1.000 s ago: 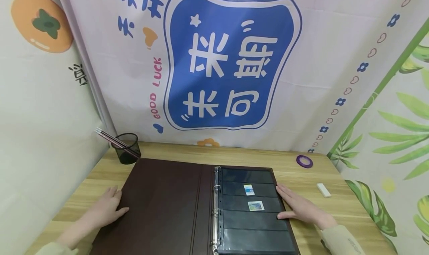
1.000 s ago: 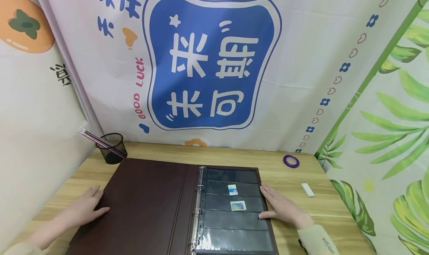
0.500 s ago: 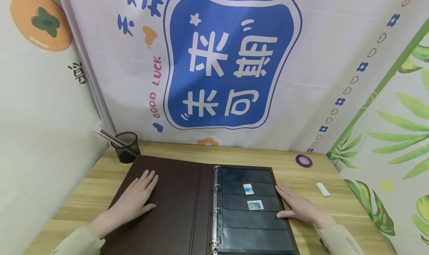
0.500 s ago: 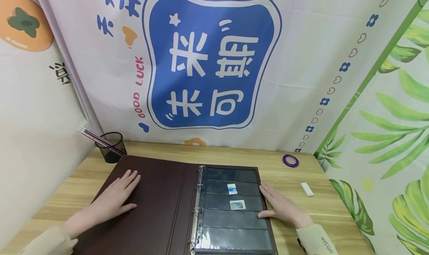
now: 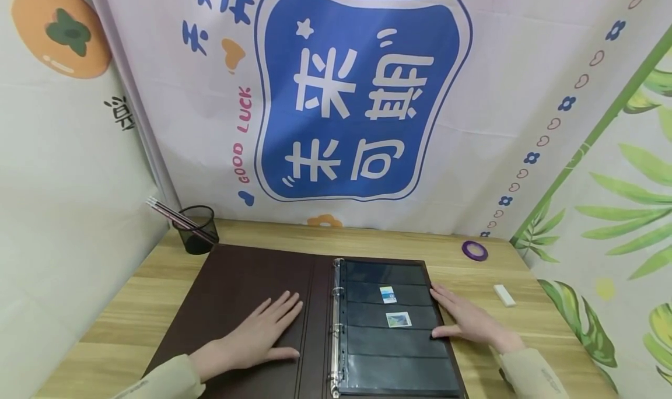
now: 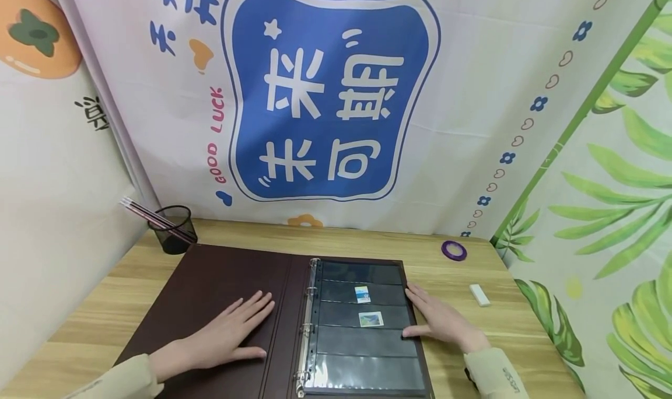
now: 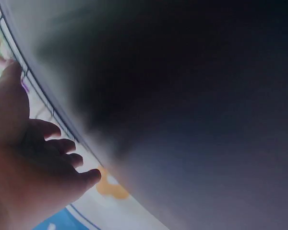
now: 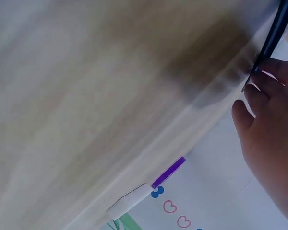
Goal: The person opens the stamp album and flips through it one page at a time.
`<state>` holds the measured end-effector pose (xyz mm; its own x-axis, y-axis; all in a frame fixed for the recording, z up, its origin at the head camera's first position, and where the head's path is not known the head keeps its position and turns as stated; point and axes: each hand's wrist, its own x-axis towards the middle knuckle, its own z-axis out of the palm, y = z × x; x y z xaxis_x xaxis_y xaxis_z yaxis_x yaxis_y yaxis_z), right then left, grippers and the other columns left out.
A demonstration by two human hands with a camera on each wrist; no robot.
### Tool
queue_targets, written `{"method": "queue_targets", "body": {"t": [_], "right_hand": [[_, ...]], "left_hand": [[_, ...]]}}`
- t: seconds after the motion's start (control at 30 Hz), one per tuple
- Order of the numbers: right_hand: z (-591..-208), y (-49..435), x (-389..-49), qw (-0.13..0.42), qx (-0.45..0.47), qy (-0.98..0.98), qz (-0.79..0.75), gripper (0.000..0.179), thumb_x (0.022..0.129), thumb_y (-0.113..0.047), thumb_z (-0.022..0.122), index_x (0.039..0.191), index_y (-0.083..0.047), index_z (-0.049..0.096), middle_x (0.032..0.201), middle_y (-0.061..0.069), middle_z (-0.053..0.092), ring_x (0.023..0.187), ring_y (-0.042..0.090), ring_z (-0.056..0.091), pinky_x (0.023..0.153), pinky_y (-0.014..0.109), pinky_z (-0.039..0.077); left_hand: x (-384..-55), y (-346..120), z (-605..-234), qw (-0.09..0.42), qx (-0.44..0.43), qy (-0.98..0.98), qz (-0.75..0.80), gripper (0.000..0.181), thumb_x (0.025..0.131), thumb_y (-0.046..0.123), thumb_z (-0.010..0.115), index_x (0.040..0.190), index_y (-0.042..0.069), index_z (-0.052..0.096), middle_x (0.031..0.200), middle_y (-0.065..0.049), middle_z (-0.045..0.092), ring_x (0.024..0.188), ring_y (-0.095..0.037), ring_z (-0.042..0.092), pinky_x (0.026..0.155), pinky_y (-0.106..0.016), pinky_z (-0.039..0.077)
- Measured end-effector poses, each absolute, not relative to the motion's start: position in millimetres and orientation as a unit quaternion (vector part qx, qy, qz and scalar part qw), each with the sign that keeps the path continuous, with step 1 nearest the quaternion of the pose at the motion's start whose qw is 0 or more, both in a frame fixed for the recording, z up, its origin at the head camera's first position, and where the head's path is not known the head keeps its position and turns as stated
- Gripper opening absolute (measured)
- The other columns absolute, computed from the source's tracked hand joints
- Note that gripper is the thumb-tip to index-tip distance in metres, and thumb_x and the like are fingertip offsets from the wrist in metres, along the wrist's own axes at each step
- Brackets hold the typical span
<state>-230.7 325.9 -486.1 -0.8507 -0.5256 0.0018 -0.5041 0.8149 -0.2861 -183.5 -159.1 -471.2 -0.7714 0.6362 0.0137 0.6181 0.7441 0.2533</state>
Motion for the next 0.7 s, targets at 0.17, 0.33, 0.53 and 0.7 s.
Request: {"method": "queue_targets", "body": {"t": [0.17, 0.33, 0.53, 0.7], "right_hand": [[-485, 323, -247, 0.046, -0.246, 0.955, -0.16, 0.094, 0.087, -0.057, 0.066, 0.152, 0.004, 0.034, 0.159, 0.027, 0.029, 0.144, 0.048, 0.034, 0.113, 0.062, 0.034], [-484, 315, -271, 0.06, -0.232, 0.956, -0.171, 0.093, 0.091, -0.056, 0.063, 0.155, 0.001, 0.028, 0.163, 0.024, 0.022, 0.148, 0.046, 0.026, 0.117, 0.062, 0.028], [-480, 304, -294, 0.061, -0.225, 0.957, -0.171, 0.095, 0.09, -0.056, 0.064, 0.157, -0.001, 0.024, 0.165, 0.021, 0.02, 0.151, 0.043, 0.022, 0.119, 0.061, 0.025], [-481, 304, -304, 0.056, -0.237, 0.958, -0.152, 0.099, 0.087, -0.058, 0.066, 0.156, 0.001, 0.025, 0.164, 0.023, 0.021, 0.151, 0.044, 0.023, 0.119, 0.06, 0.026]], "left_hand": [[-183, -150, -478, 0.066, 0.358, 0.925, 0.112, 0.088, 0.094, 0.068, 0.045, 0.156, 0.009, 0.031, 0.165, -0.013, 0.026, 0.153, -0.034, 0.025, 0.116, -0.061, 0.03], [-184, -147, -485, 0.08, 0.373, 0.918, 0.107, 0.088, 0.094, 0.071, 0.04, 0.158, 0.011, 0.028, 0.166, -0.01, 0.023, 0.153, -0.031, 0.024, 0.116, -0.061, 0.03], [-184, -146, -490, 0.077, 0.386, 0.914, 0.095, 0.089, 0.094, 0.072, 0.038, 0.158, 0.012, 0.025, 0.166, -0.009, 0.022, 0.153, -0.03, 0.025, 0.115, -0.061, 0.032], [-183, -144, -493, 0.057, 0.401, 0.91, 0.087, 0.088, 0.095, 0.071, 0.037, 0.158, 0.011, 0.026, 0.166, -0.01, 0.024, 0.152, -0.031, 0.027, 0.113, -0.061, 0.034]]}}
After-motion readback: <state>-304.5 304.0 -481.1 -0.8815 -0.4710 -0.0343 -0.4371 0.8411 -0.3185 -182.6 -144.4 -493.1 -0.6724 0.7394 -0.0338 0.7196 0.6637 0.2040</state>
